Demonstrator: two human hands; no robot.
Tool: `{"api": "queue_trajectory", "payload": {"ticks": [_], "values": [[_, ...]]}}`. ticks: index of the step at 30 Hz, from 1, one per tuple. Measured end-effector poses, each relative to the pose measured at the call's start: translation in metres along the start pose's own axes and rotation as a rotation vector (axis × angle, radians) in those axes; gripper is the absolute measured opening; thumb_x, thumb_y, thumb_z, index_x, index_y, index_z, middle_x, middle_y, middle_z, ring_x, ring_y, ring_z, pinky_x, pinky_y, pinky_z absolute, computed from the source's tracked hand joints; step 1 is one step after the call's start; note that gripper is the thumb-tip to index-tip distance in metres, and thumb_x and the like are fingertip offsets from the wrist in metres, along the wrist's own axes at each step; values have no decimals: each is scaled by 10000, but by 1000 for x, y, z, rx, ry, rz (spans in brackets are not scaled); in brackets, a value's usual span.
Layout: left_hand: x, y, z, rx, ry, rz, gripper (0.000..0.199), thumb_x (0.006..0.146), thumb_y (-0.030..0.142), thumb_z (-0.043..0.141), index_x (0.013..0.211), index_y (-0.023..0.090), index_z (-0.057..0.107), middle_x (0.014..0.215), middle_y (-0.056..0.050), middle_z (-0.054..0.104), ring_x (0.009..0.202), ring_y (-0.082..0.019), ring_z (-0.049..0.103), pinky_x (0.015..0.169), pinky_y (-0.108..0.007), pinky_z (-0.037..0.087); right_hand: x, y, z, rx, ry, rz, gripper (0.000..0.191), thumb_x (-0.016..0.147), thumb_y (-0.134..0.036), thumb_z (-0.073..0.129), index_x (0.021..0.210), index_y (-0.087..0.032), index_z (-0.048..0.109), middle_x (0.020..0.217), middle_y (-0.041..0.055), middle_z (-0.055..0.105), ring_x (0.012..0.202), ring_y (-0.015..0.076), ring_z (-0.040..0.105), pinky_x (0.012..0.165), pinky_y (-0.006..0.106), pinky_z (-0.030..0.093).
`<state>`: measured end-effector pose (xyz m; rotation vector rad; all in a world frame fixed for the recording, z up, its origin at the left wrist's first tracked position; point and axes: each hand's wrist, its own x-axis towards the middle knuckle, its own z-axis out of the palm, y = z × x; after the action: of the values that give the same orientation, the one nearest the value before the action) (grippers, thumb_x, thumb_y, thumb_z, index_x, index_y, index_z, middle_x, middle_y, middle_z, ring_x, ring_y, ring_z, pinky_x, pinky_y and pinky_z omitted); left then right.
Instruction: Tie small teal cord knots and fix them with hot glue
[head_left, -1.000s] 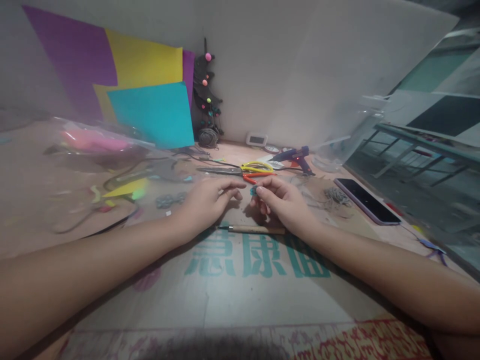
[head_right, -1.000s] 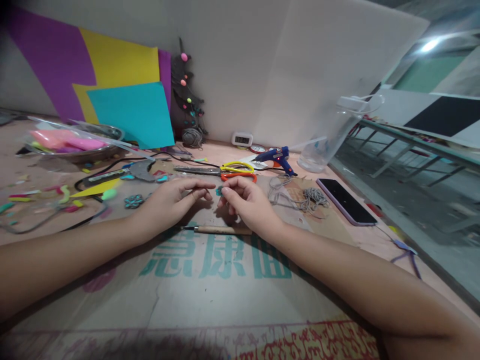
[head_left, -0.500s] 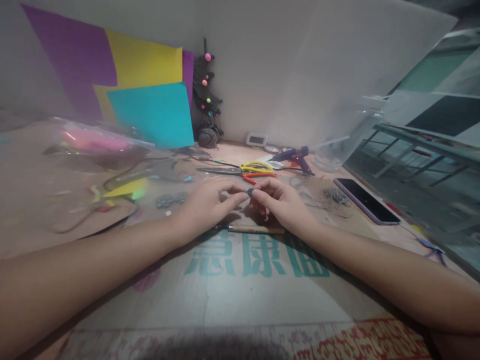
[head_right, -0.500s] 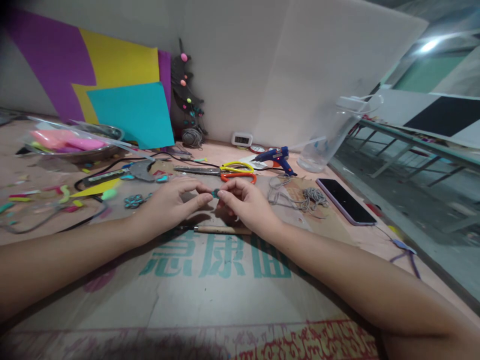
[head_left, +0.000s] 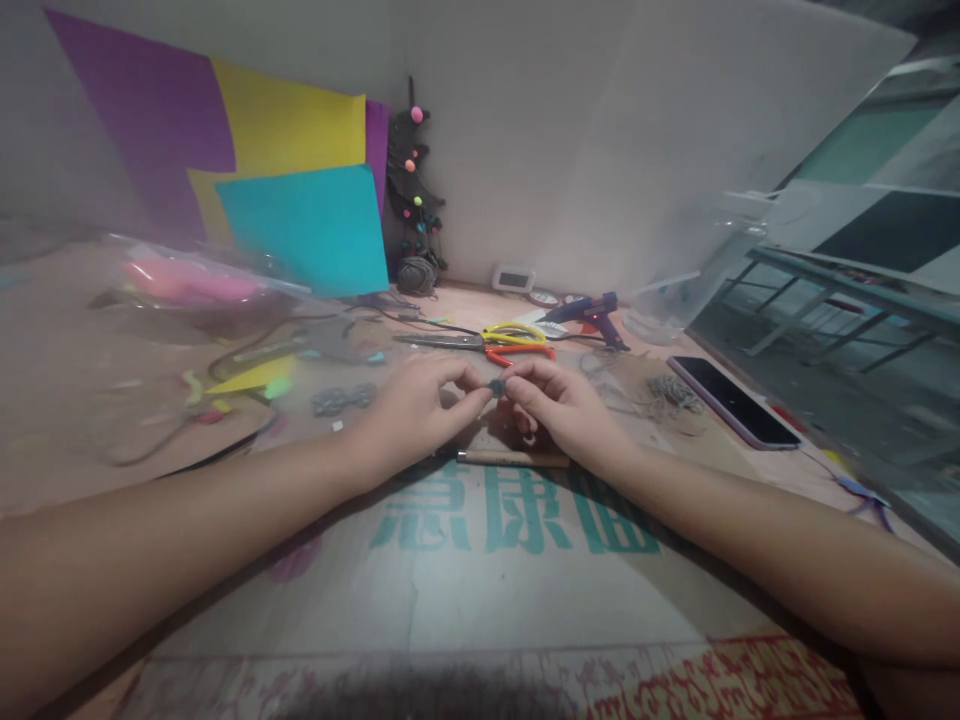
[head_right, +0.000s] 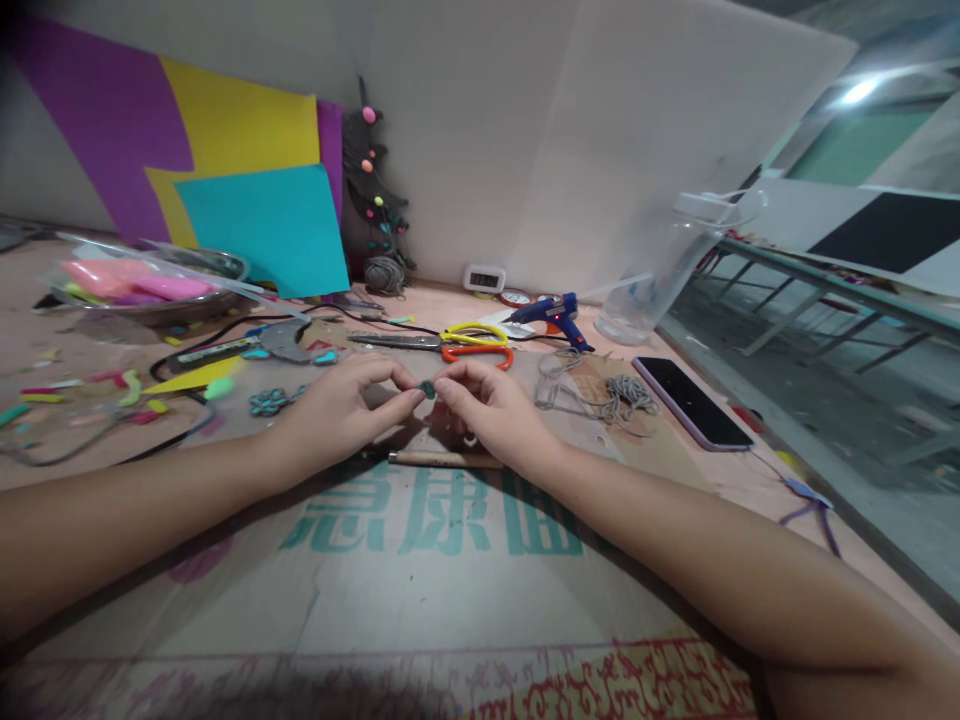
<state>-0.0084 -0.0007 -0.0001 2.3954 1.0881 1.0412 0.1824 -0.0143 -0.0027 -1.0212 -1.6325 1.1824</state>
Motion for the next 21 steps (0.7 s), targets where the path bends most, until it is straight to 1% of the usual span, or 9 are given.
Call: {"api": "queue_trajectory", "payload": {"ticks": [5,10,21], "values": [[-1,-3,2,27,0,32,191,863,288,565,716,187,634,768,1,682,791,-180,604,756,-301,385,-1,-2,1,6,-9,12,293,802,-449,672,841,-184,553,610,-47,589,459,62,466,425,194,400],[-2,-4,3,31,9,27,190,863,287,567,711,184,618,760,4,674,777,-174,597,748,-297,384,-2,-4,1,27,2,30,289,804,-445,662,870,-184,557,649,-34,615,477,67,472,426,197,393],[-2,-2,1,58,-9,43,186,860,286,569,713,186,627,761,-2,675,796,-185,600,766,-311,389,-1,-4,2,-25,2,30,299,789,-443,674,834,-182,536,596,-45,590,464,67,477,430,196,401]]}}
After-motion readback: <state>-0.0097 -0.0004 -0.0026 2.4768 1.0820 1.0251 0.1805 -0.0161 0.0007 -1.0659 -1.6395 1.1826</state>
